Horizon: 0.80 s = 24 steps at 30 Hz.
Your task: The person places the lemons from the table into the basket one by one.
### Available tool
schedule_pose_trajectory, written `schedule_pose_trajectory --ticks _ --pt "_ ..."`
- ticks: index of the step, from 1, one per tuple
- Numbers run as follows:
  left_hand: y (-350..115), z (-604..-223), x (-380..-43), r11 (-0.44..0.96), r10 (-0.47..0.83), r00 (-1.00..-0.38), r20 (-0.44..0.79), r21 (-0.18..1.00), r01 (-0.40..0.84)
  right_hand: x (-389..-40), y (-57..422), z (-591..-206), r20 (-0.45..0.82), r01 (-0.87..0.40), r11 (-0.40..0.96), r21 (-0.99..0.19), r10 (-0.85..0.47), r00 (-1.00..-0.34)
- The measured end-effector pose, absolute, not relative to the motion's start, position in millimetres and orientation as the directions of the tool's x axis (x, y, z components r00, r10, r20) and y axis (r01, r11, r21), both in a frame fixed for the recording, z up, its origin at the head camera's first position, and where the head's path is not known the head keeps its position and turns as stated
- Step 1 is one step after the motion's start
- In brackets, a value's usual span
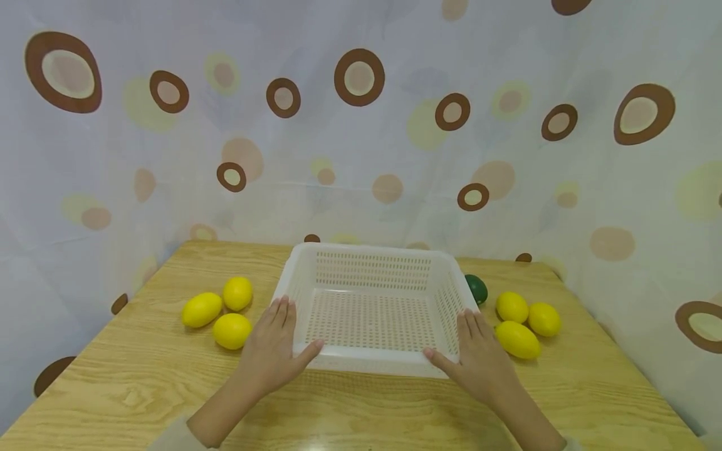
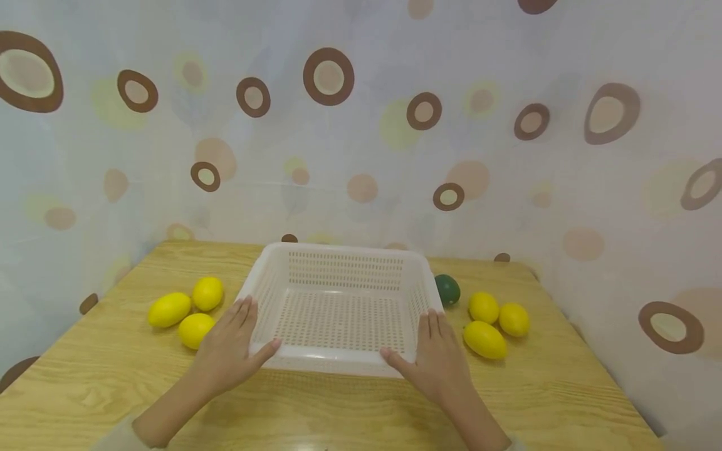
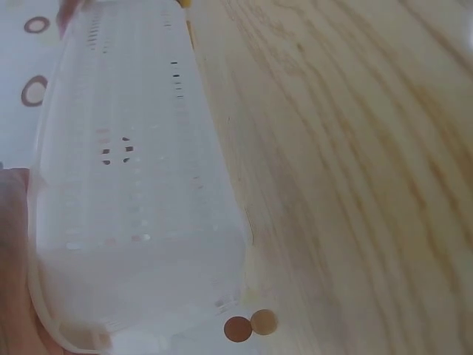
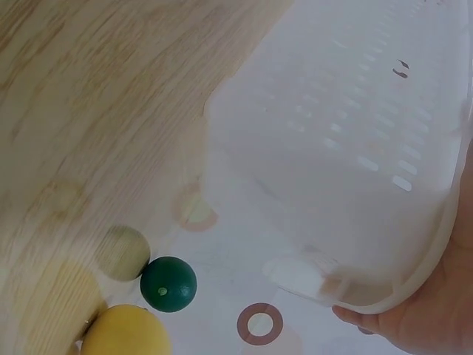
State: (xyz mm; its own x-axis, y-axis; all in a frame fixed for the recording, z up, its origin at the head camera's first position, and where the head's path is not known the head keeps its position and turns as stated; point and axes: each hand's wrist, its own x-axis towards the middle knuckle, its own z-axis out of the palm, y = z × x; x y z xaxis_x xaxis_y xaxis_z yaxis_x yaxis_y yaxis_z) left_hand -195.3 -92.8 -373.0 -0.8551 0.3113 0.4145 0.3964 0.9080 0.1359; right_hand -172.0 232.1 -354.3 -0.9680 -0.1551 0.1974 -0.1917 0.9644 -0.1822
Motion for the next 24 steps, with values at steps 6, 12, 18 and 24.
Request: schedule_pose_trajectory --ticks 6,12,18,24 --pt "-94.0 -373.8 -193.0 0.906 0.315 -0.857 0.407 0.141 0.399 -168.7 230.2 -353.4 0.198 -0.187 0.966 -0.18 -0.151 -0.968" --pt "-94.5 -373.8 -191.8 0.904 0.314 -0.853 0.416 0.142 0.402 -166.5 229.4 -353.2 0.192 -0.178 0.965 -0.192 -0.141 -0.971" --pt "-95.2 -374.6 -190.8 0.903 0.31 -0.847 0.432 0.145 0.404 -164.9 229.7 -353.4 0.188 -0.176 0.961 -0.213 -0.136 -0.973" --pt "-96.4 -375.7 -190.4 0.899 0.306 -0.854 0.421 0.168 0.404 -163.8 231.2 -351.4 0.177 -0.179 0.95 -0.256 -0.136 -0.975"
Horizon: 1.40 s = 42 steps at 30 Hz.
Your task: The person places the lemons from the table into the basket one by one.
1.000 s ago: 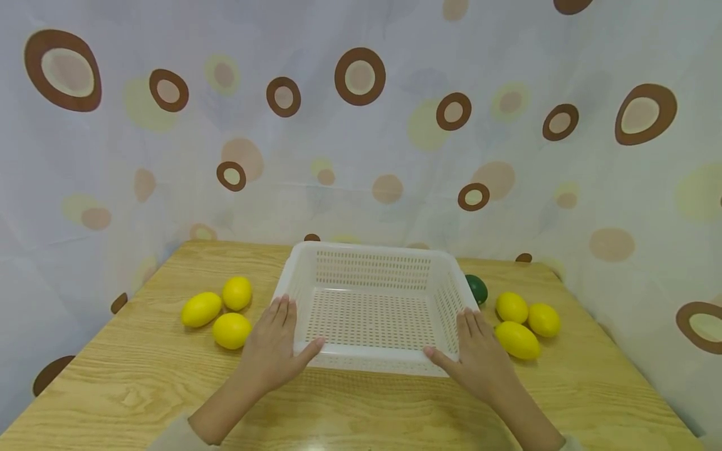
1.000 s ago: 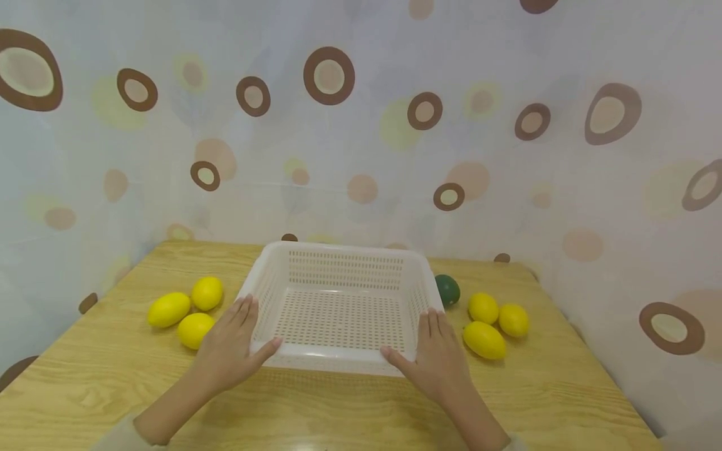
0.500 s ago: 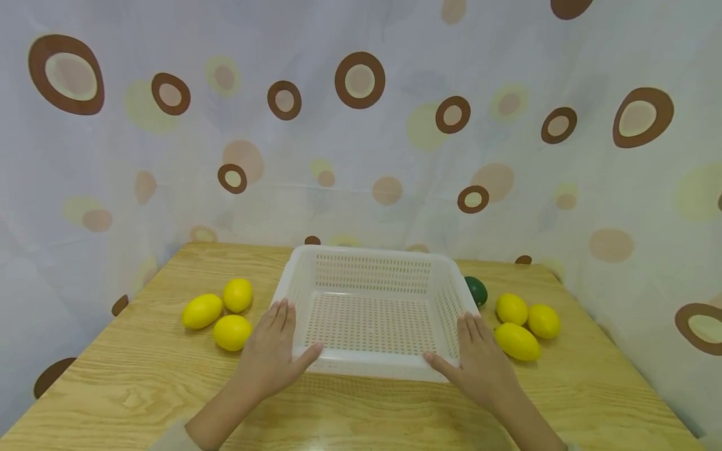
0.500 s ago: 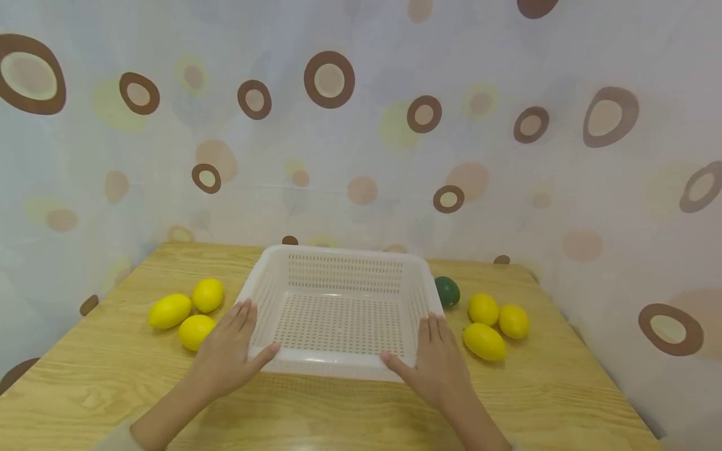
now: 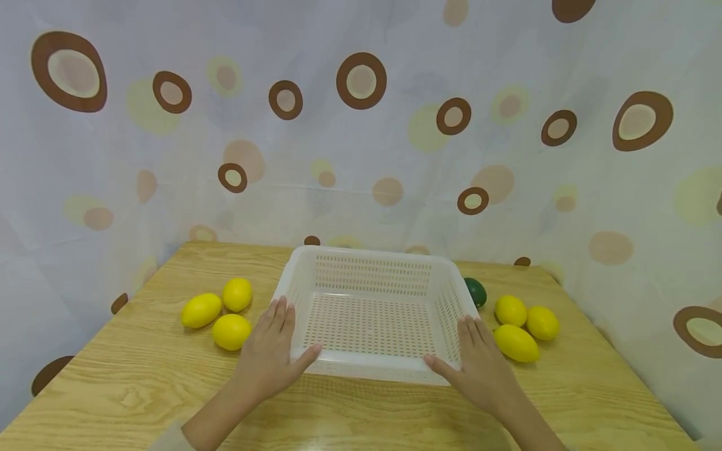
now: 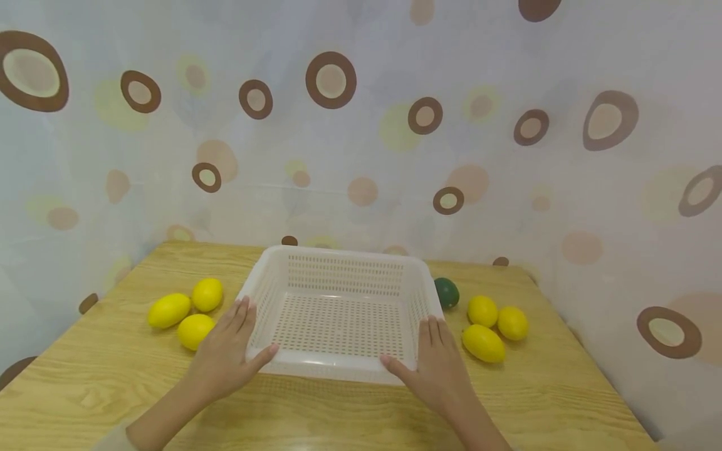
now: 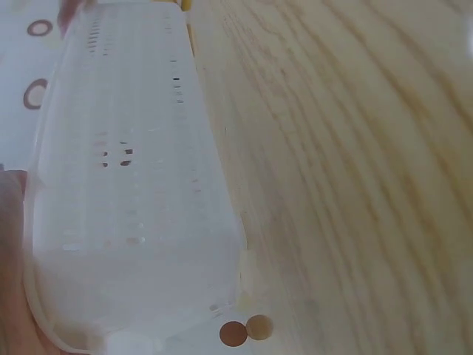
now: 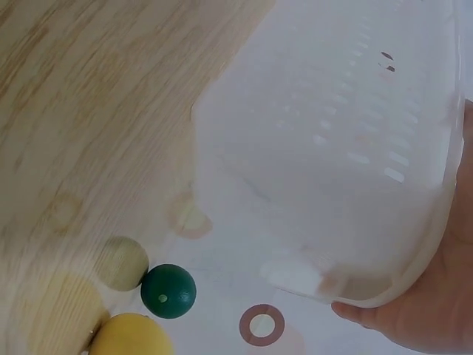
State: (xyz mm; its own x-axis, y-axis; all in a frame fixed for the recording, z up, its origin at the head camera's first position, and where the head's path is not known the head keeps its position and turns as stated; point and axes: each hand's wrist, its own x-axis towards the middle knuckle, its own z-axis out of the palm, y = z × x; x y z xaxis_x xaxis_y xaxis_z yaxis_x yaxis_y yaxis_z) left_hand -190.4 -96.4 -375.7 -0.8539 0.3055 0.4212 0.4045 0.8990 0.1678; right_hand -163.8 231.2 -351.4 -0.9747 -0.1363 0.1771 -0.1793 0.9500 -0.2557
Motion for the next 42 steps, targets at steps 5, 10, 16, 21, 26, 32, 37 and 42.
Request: schedule_pose_trajectory --ticks 5,10,16,21,26,32,37,42 --pt "-102 -376 -191 0.858 0.294 -0.84 0.456 0.26 0.442 -164 233 -350 0.185 -0.196 0.943 -0.268 -0.149 -0.971" --pt "-118 -373 -196 0.804 0.241 -0.739 0.63 0.297 0.515 -164 235 -349 0.202 -0.219 0.946 -0.238 -0.173 -0.964" --pt "-143 -373 -207 0.817 0.218 -0.632 0.743 0.216 0.535 -169 238 -346 0.201 -0.245 0.933 -0.264 -0.195 -0.96" --pt "-160 -375 -214 0.83 0.212 -0.635 0.743 0.206 0.518 -171 239 -346 0.197 -0.249 0.926 -0.285 -0.198 -0.96" --pt "-172 -379 -220 0.86 0.219 -0.63 0.745 0.157 0.485 -174 240 -346 0.202 -0.26 0.922 -0.287 -0.207 -0.957" --pt "-181 -383 -222 0.913 0.19 -0.776 0.601 0.184 0.365 -176 242 -348 0.181 -0.26 0.921 -0.291 -0.214 -0.96" --pt "-187 -385 -224 0.935 0.162 -0.866 0.474 0.208 0.289 -177 243 -349 0.15 -0.249 0.924 -0.289 -0.213 -0.966" --pt "-189 -387 -226 0.936 0.163 -0.896 0.413 0.222 0.272 -177 243 -349 0.133 -0.243 0.925 -0.293 -0.213 -0.968"
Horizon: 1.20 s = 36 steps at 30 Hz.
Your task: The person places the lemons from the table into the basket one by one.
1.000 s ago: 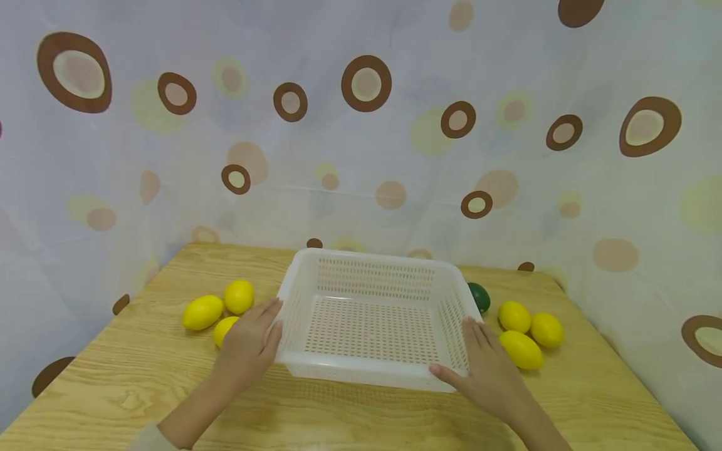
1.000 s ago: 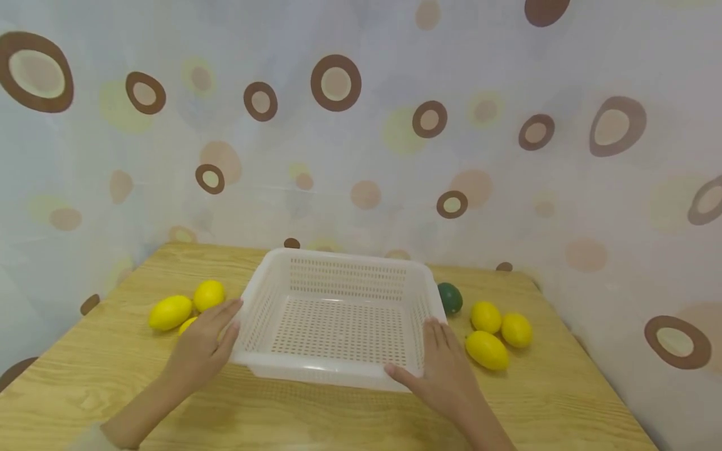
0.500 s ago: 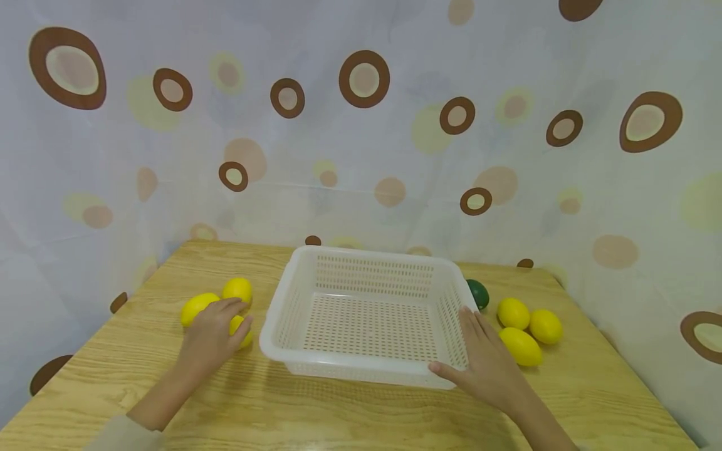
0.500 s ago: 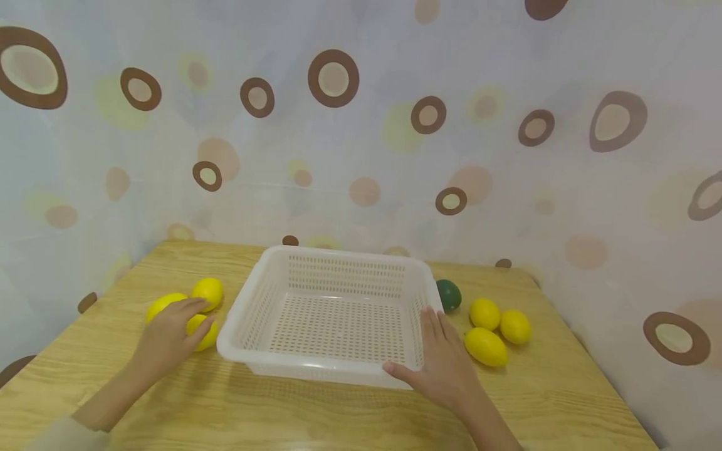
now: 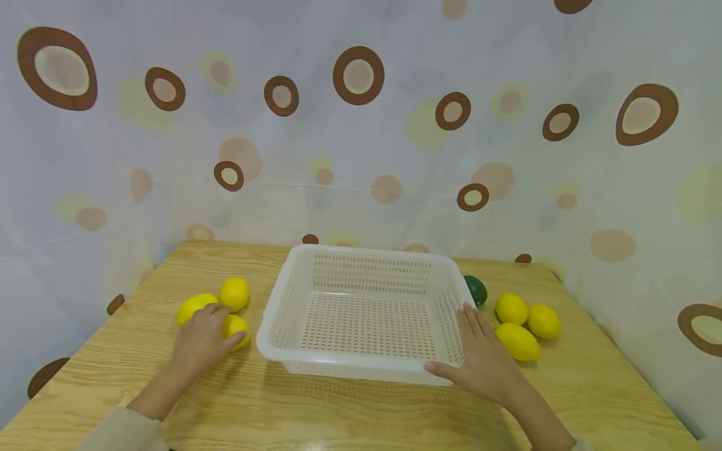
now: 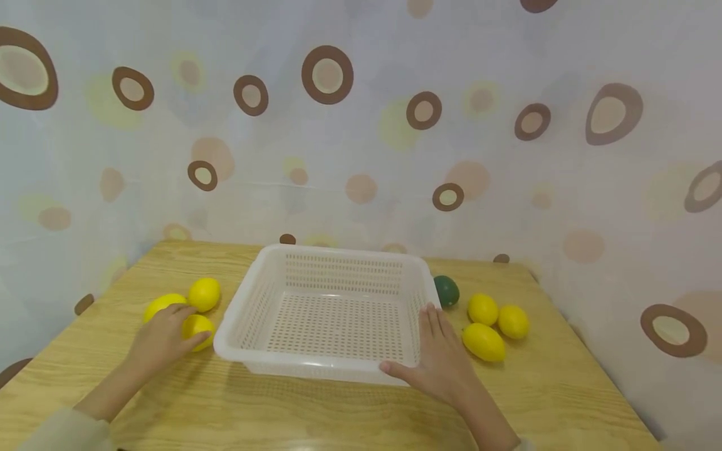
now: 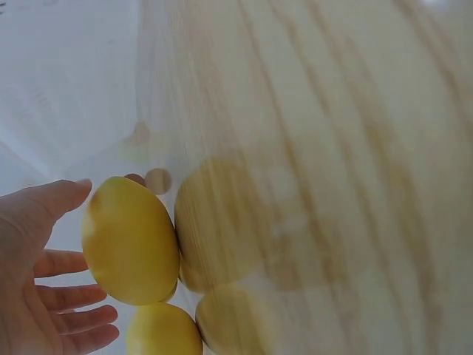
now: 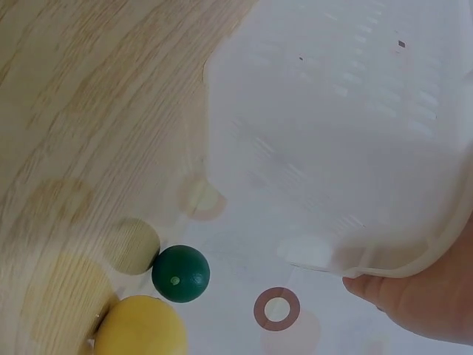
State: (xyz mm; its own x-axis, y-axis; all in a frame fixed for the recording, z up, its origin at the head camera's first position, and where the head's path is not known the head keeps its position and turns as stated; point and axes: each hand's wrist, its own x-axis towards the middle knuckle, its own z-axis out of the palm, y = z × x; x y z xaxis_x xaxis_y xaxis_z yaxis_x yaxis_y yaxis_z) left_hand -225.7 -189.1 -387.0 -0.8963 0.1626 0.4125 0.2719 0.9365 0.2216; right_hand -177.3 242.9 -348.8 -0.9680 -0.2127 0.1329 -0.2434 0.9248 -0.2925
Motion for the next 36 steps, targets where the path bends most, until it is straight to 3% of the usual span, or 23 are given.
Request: schedule_pose_trajectory --ticks 23,36 --pt "-184.8 -396.5 -234.8 0.93 0.149 -0.949 0.276 0.286 0.229 -178.0 241.4 -349.3 0.106 -0.231 0.928 -0.292 -0.209 -0.972" --pt "-185.9 -395.6 -235.9 0.917 0.165 -0.946 0.281 0.311 0.252 -177.7 241.4 -348.7 0.109 -0.233 0.932 -0.279 -0.21 -0.972"
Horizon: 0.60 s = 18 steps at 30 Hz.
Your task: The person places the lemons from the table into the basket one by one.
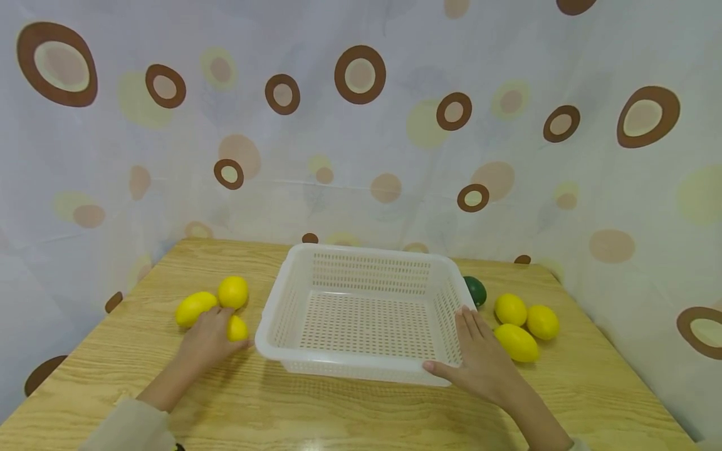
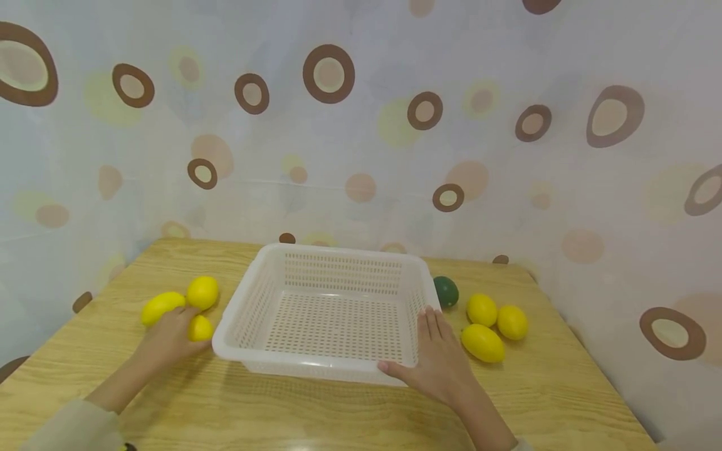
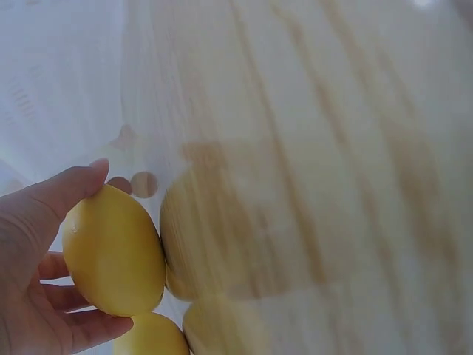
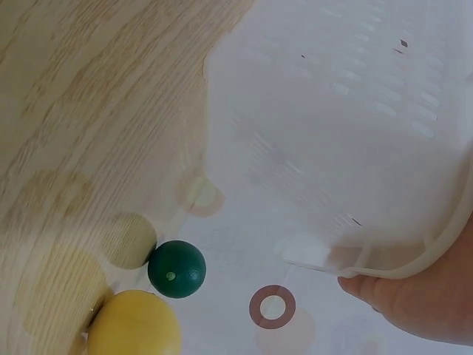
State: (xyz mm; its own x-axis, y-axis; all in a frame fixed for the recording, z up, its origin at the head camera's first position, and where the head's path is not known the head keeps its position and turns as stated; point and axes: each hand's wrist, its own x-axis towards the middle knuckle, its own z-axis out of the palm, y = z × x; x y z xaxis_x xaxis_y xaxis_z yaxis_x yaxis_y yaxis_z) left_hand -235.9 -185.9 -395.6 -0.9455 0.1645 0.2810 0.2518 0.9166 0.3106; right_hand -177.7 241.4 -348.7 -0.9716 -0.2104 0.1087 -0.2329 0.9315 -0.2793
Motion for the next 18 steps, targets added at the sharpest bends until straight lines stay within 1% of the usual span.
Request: schedule_pose_trajectory --ticks 11,18 --pt "-186.8 -394.0 -237.4 0.907 0.193 -0.935 0.297 0.31 0.285 -177.0 241.7 -348.3 0.104 -0.228 0.933 -0.279 -0.207 -0.973" --pt "-187.9 -390.2 -239.0 0.91 0.161 -0.947 0.279 0.33 0.252 -177.3 241.7 -349.0 0.104 -0.225 0.935 -0.275 -0.204 -0.973"
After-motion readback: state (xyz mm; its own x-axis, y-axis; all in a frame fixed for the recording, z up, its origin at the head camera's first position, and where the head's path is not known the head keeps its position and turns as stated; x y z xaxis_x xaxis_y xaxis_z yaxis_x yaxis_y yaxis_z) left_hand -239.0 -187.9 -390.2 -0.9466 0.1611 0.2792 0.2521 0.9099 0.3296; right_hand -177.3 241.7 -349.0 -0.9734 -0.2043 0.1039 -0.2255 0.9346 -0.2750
